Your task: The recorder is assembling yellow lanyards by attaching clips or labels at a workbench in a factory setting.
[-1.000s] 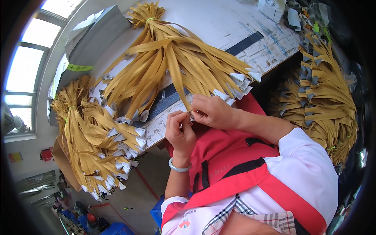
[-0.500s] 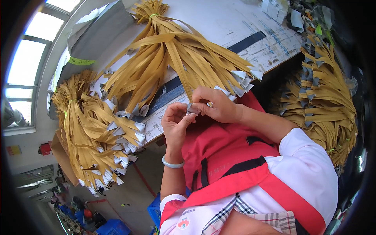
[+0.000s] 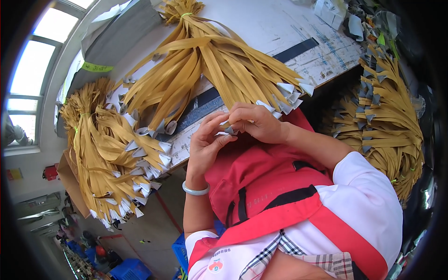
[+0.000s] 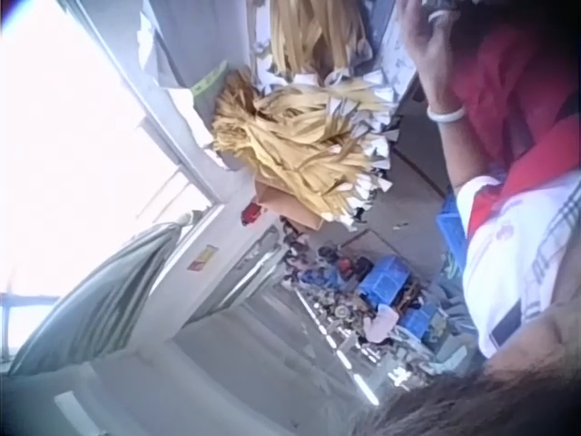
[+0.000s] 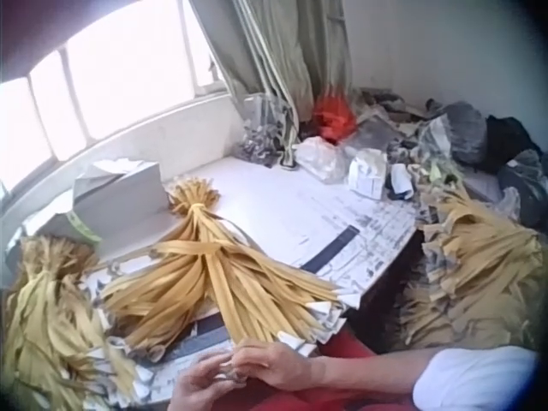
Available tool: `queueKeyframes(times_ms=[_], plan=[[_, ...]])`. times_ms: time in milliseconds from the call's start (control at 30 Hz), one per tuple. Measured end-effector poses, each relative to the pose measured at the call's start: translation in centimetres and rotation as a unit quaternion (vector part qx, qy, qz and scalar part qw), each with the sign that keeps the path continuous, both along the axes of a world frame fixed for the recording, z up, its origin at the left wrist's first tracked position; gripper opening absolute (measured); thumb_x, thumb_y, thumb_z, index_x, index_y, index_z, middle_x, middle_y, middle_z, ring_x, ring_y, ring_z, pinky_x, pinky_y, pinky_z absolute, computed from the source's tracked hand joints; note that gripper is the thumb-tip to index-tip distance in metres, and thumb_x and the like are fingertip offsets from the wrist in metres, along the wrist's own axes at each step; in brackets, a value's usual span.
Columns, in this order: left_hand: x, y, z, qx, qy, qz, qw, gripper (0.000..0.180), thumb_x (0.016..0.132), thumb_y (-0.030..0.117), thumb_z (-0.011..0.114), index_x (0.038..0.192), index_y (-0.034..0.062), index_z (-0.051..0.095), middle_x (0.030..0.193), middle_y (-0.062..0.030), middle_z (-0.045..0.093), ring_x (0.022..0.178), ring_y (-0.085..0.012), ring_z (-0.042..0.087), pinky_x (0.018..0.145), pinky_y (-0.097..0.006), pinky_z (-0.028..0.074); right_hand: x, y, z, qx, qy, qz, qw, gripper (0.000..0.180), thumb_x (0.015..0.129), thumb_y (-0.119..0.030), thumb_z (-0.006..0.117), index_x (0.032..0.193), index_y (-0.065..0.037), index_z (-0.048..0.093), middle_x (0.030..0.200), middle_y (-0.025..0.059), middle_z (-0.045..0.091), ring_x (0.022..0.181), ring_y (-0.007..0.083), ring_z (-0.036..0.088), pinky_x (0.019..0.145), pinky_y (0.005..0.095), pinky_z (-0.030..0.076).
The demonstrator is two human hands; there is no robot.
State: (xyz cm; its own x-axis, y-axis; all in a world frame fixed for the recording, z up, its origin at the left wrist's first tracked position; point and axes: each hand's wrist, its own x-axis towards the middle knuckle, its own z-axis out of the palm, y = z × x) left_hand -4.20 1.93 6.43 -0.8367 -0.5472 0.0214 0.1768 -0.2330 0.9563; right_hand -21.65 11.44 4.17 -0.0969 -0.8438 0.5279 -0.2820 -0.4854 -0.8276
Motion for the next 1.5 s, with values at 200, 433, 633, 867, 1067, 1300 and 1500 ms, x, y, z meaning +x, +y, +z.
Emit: queueKeyframes(times_ms=[200, 433, 633, 867, 1067, 1300, 1500], plan=[[0.2, -1.0, -1.8, -0.214, -0.02, 0.079, 0.974, 0.018, 0.081, -0.013, 0.071, 0.095, -0.0031, 0.067, 0.094, -0.0088, 0.066, 0.08, -0.0158, 0.066, 0.072, -0.027, 0.055, 0.5, 0.2, 0.7, 0.159, -0.249, 0.002, 0.955, 0.01, 0.101, -0.011, 0.058, 0.095, -0.003, 0.061, 0.086, 0.0018, 0.057, 0.071, 0.0069, 0.055, 0.062, 0.0227, 0.047], [1.5, 0.6, 0.0, -0.376, -0.089, 0.152, 0.91, 0.018, 0.081, -0.008, 0.075, 0.081, -0.0015, 0.058, 0.081, -0.0087, 0.065, 0.07, -0.0146, 0.062, 0.063, -0.026, 0.05, -0.4, 1.2, -0.5, 0.27, -0.213, -0.026, 0.939, 0.018, 0.101, -0.019, 0.063, 0.095, -0.003, 0.06, 0.076, -0.0015, 0.058, 0.063, 0.0046, 0.054, 0.057, 0.0209, 0.046], [11.6, -8.8, 2.0, -0.242, -0.018, 0.489, 0.838, 0.008, 0.093, -0.001, 0.066, 0.09, -0.0004, 0.059, 0.088, -0.0104, 0.063, 0.066, -0.0112, 0.059, 0.064, -0.023, 0.051, -5.1, 2.5, -1.5, 0.262, -0.256, -0.147, 0.919, 0.018, 0.1, -0.021, 0.064, 0.094, -0.004, 0.063, 0.078, -0.0013, 0.061, 0.062, 0.0019, 0.054, 0.055, 0.0199, 0.045], [1.6, -0.3, -0.7, -0.329, -0.078, 0.104, 0.935, 0.043, 0.076, -0.013, 0.072, 0.116, 0.0008, 0.063, 0.114, -0.0107, 0.064, 0.089, -0.0141, 0.063, 0.071, -0.026, 0.053, 3.2, -0.7, 2.0, 0.156, -0.21, 0.036, 0.965, 0.015, 0.098, -0.017, 0.065, 0.096, -0.002, 0.063, 0.084, 0.0029, 0.06, 0.076, 0.0084, 0.059, 0.067, 0.0258, 0.05], [9.2, -13.7, 1.7, -0.224, -0.046, 0.517, 0.825, 0.033, 0.099, 0.004, 0.061, 0.13, -0.0017, 0.055, 0.111, -0.0114, 0.065, 0.097, -0.0198, 0.067, 0.085, -0.032, 0.059, -3.0, 2.5, 1.8, 0.123, 0.126, -0.106, 0.979, 0.016, 0.091, -0.018, 0.068, 0.092, -0.002, 0.066, 0.096, 0.0124, 0.066, 0.087, 0.0322, 0.064, 0.077, 0.0395, 0.052], [5.0, -7.5, -0.3, -0.381, -0.144, 0.227, 0.885, 0.013, 0.092, -0.003, 0.066, 0.105, -0.0002, 0.067, 0.102, -0.0072, 0.068, 0.091, -0.0164, 0.064, 0.084, -0.026, 0.05, -6.0, 4.7, -2.1, 0.217, 0.317, -0.222, 0.896, 0.017, 0.084, -0.023, 0.073, 0.085, -0.007, 0.067, 0.091, 0.0101, 0.061, 0.093, 0.0316, 0.06, 0.086, 0.0446, 0.046], [-6.6, 1.0, -1.9, -0.531, -0.086, 0.048, 0.842, 0.026, 0.079, -0.002, 0.07, 0.104, 0.0037, 0.068, 0.107, -0.0138, 0.066, 0.105, -0.0334, 0.06, 0.091, -0.041, 0.048, -5.6, 3.7, 0.6, 0.226, 0.176, -0.129, 0.95, 0.015, 0.083, -0.017, 0.072, 0.084, -0.004, 0.065, 0.091, 0.0112, 0.06, 0.09, 0.0337, 0.06, 0.078, 0.0431, 0.048]])
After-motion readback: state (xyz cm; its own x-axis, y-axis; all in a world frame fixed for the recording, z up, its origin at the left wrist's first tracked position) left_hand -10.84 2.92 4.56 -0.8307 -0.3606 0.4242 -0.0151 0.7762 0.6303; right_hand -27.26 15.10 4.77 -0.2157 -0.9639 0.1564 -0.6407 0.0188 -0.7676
